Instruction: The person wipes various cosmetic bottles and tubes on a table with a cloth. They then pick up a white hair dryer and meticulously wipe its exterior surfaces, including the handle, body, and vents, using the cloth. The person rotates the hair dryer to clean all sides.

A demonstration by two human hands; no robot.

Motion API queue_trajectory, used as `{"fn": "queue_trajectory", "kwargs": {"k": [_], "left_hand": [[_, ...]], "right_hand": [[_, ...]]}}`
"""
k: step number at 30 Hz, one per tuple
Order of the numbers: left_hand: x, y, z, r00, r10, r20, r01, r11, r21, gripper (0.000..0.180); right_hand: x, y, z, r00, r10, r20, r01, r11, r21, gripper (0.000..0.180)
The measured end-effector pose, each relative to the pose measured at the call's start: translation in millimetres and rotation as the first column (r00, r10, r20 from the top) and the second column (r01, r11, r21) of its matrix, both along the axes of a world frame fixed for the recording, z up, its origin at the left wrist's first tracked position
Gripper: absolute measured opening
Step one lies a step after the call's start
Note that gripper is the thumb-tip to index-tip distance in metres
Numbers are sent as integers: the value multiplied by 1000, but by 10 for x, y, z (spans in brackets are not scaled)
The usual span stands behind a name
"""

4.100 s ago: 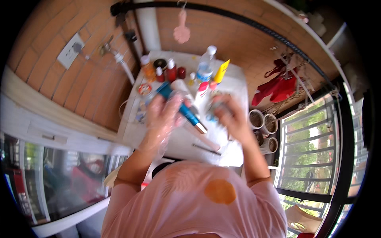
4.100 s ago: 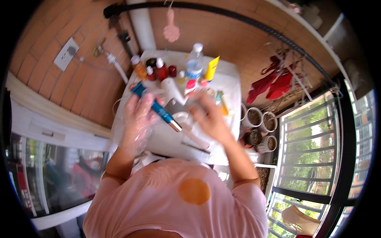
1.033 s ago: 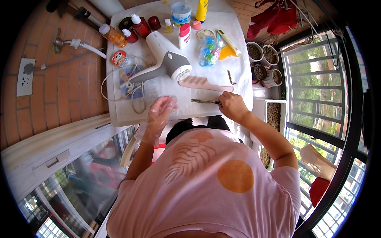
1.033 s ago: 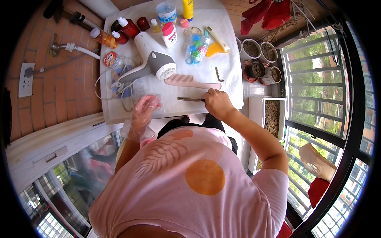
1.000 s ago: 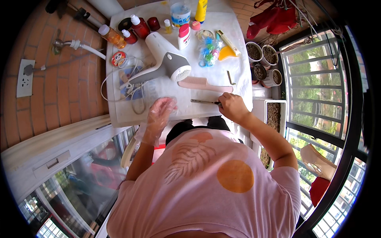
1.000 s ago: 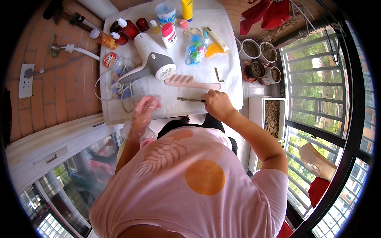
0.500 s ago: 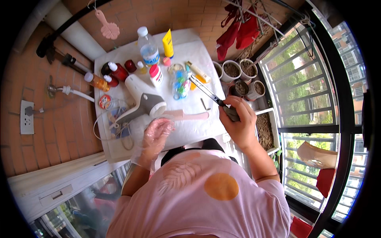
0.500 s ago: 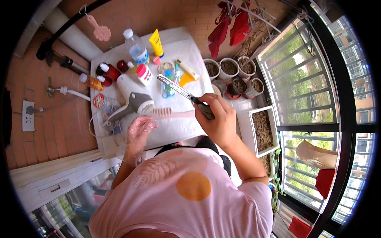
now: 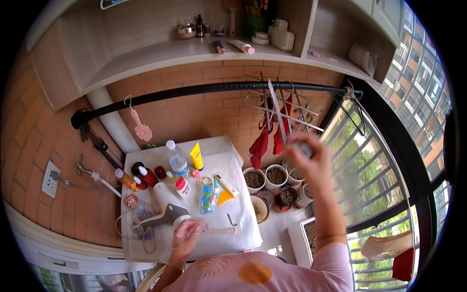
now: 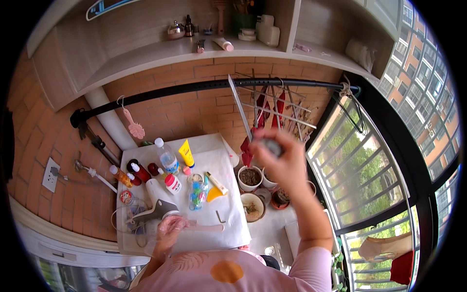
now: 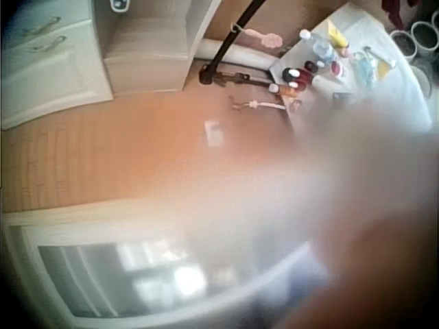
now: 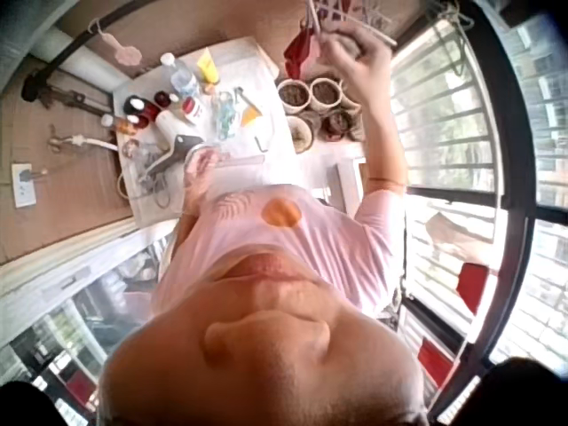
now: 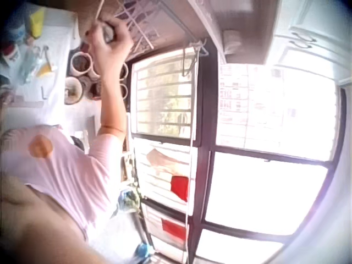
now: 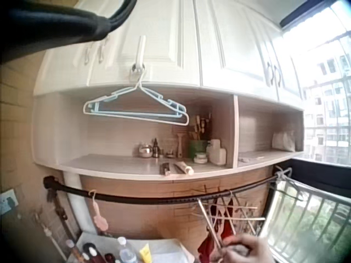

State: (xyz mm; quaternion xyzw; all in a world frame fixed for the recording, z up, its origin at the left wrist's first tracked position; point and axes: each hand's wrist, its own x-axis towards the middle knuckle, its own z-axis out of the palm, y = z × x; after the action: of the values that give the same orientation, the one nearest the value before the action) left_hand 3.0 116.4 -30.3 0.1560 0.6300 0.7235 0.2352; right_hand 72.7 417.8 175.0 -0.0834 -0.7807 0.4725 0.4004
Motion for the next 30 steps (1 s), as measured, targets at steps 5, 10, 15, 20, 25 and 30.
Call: {"fn": "queue_trajectory", "kwargs": {"k": [5, 10, 15, 20, 25, 30], "left_hand": [[0, -205, -55, 979, 201, 31, -199, 979, -48, 18], [29, -164, 180, 953, 302, 21, -299, 950, -93, 14], [-15, -125, 146, 956, 293, 0, -292, 953, -80, 11], [45, -96, 180, 943, 333, 17, -330, 939, -101, 15], [74, -71, 187, 947, 318, 34, -311, 940, -145, 16], [93, -68, 162, 944, 329, 40, -318, 934, -166, 15]], "right_hand": [[-815, 742, 1070, 994, -109, 8, 101, 950, 294, 26], [-1522, 1327, 1617, 864, -304, 400, 89, 876, 474, 22], [-2232, 1721, 1636, 644, -611, 460, -57, 562, 825, 30], [-2545, 1488, 1563, 602, -640, 477, 36, 619, 784, 43], [-2555, 1336, 1525, 623, -657, 425, 93, 602, 793, 36], [-2459, 1726, 1515, 752, -536, 384, 62, 637, 768, 26]]}}
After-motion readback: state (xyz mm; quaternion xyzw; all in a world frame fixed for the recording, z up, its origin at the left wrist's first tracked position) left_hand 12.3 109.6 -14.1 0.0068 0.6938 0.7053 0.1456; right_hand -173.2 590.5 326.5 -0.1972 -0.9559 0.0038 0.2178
